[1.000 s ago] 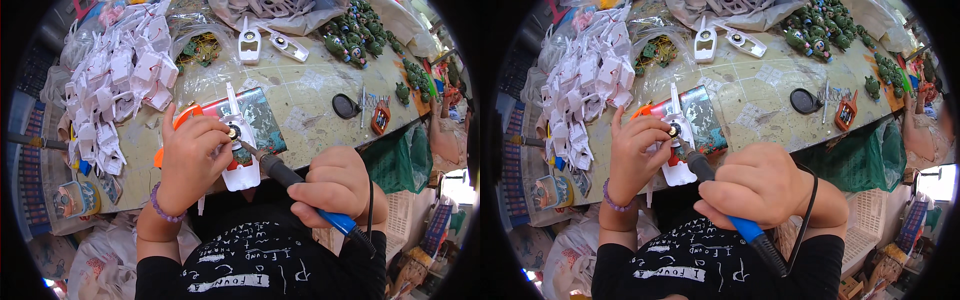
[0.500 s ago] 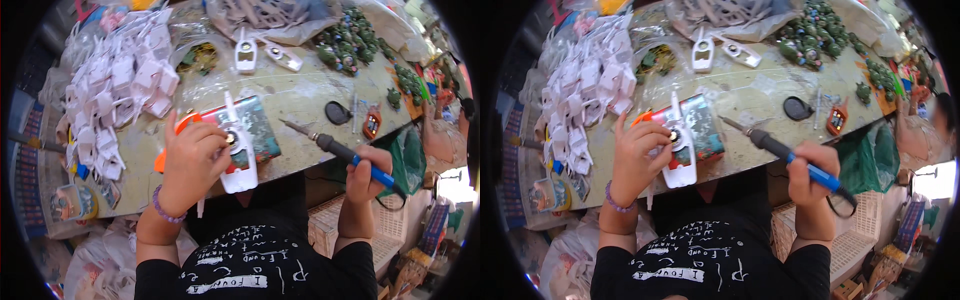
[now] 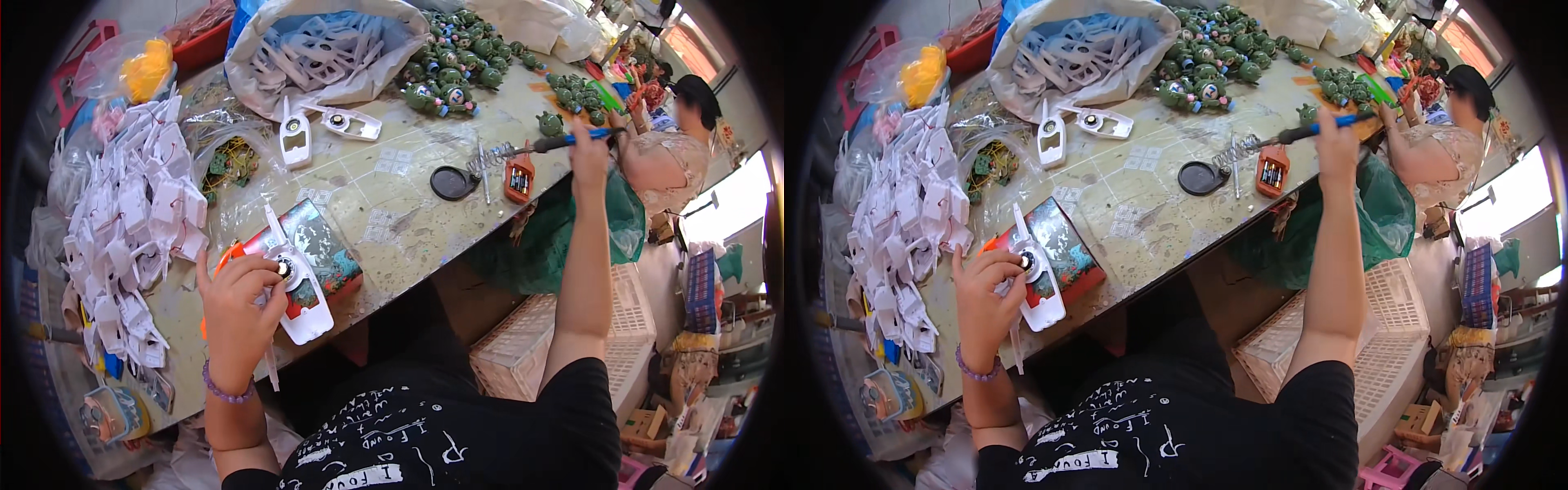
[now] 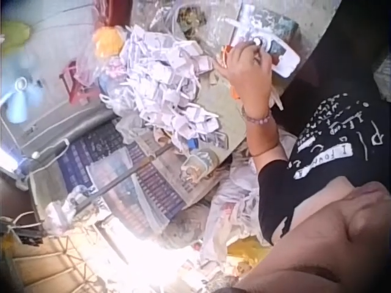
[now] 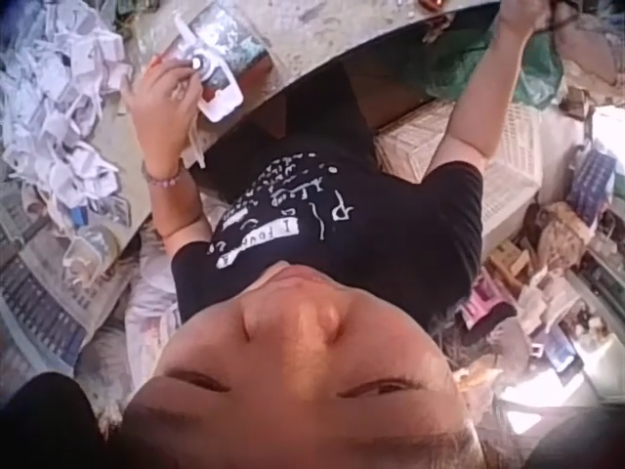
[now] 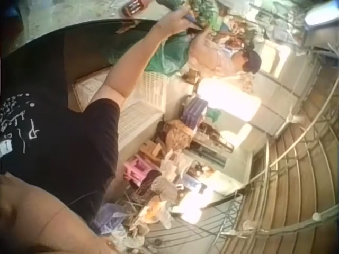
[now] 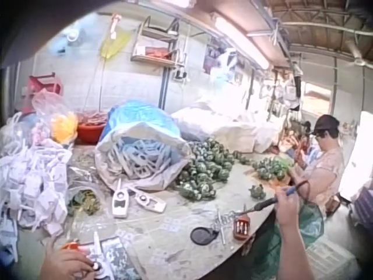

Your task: Soldering electronic components onto a circuit board and assembling a device.

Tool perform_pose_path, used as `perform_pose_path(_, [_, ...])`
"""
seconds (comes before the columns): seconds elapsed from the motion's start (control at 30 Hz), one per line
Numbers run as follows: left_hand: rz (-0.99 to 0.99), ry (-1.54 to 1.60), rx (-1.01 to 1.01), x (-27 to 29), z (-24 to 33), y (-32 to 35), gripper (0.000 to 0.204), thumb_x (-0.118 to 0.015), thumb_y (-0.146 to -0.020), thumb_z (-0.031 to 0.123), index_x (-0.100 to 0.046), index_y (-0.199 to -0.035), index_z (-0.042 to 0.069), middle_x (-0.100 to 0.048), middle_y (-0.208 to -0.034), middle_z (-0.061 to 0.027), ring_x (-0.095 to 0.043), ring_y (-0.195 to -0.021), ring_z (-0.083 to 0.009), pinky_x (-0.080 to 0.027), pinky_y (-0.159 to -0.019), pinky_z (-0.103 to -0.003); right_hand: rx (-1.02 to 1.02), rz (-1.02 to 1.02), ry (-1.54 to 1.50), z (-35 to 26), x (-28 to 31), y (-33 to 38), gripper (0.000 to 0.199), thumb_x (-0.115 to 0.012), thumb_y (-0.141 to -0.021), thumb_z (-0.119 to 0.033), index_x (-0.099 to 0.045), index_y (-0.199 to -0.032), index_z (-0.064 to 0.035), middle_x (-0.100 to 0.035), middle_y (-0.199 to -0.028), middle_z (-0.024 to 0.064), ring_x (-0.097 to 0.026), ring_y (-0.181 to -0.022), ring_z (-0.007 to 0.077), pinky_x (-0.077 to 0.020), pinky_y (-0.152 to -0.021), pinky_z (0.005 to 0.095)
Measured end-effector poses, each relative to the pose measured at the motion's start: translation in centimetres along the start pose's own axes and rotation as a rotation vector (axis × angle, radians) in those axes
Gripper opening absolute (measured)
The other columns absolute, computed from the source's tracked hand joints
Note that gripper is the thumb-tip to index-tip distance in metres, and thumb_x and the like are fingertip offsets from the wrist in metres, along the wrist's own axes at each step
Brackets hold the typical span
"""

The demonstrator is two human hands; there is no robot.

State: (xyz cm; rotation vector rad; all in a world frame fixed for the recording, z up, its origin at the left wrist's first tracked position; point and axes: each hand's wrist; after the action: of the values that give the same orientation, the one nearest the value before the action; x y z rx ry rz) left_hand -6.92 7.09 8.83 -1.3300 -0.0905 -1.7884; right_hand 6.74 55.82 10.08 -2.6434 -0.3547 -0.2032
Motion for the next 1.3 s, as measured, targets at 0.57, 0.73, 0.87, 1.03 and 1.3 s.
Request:
perform_pose_path(0.57, [0.22,0.194,0.061,1.4,-3.2,2.6,0.015,-0.065,-0.081,0.01,-0.069,-0.095,0.005,-0.067,-0.103,-0.0102,-0.061,-0.105,-0.0288,-0.038,-0.1,-0.047,-0.196,-0.229,-0.453,-1.8,-8.8,18.2,0.018,-0.062,-0.091,-0.009,-0.059,-0.108,-0.0039,-0.05,-0.073,-0.0061,-0.035,-0.055,-0.0004,-0.0277,-0.046,0.018])
perform_pose_path(0.73, [0.161,0.314,0.183,2.2,-5.0,3.2,0.028,-0.061,-0.083,0.007,-0.063,-0.11,-0.001,-0.064,-0.11,-0.0175,-0.06,-0.103,-0.032,-0.046,-0.091,-0.037,0.167,-0.931,-0.243,-9.3,-16.4,22.9,0.02,-0.066,-0.088,-0.011,-0.065,-0.102,0.0019,-0.063,-0.081,0.0016,-0.055,-0.07,0.0063,-0.0447,-0.063,0.0217])
perform_pose_path(0.87, [0.152,0.374,0.141,2.0,-6.5,2.0,0.038,-0.054,-0.081,0.001,-0.06,-0.118,0.0,-0.062,-0.115,-0.0197,-0.059,-0.106,-0.0334,-0.044,-0.093,-0.038,0.279,-1.131,0.086,-14.1,-22.1,23.4,0.042,-0.075,-0.079,-0.022,-0.062,-0.109,0.0035,-0.062,-0.073,0.0042,-0.056,-0.064,0.0091,-0.0442,-0.057,0.0253])
perform_pose_path(1.03, [-0.021,0.196,-0.005,2.5,-6.8,0.9,0.038,-0.055,-0.08,-0.001,-0.063,-0.117,0.005,-0.064,-0.113,-0.015,-0.058,-0.111,-0.031,-0.043,-0.096,-0.038,0.31,-1.291,0.117,-14.4,-25.9,22.1,0.051,-0.076,-0.073,-0.022,-0.059,-0.111,0.008,-0.059,-0.07,0.0059,-0.056,-0.062,0.0134,-0.0448,-0.056,0.0282])
perform_pose_path(1.3, [0.101,-0.051,-0.146,3.9,-5.9,4.4,0.019,-0.062,-0.076,0.006,-0.066,-0.095,0.009,-0.065,-0.096,-0.0077,-0.062,-0.093,-0.025,-0.043,-0.091,-0.043,1.022,-1.037,-0.21,-21.6,-20.8,25.4,0.024,-0.07,-0.076,-0.014,-0.064,-0.098,-0.0081,-0.062,-0.08,0.0105,-0.061,-0.065,0.0222,-0.0481,-0.056,0.0323])
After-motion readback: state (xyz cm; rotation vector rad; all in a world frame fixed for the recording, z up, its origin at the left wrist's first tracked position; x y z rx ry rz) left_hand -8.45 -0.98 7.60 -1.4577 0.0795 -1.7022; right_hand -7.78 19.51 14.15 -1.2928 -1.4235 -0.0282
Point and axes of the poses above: each hand's wrist, its own y-axis away from the middle knuckle, its own x-axis out of the back of the hand, z = x × y
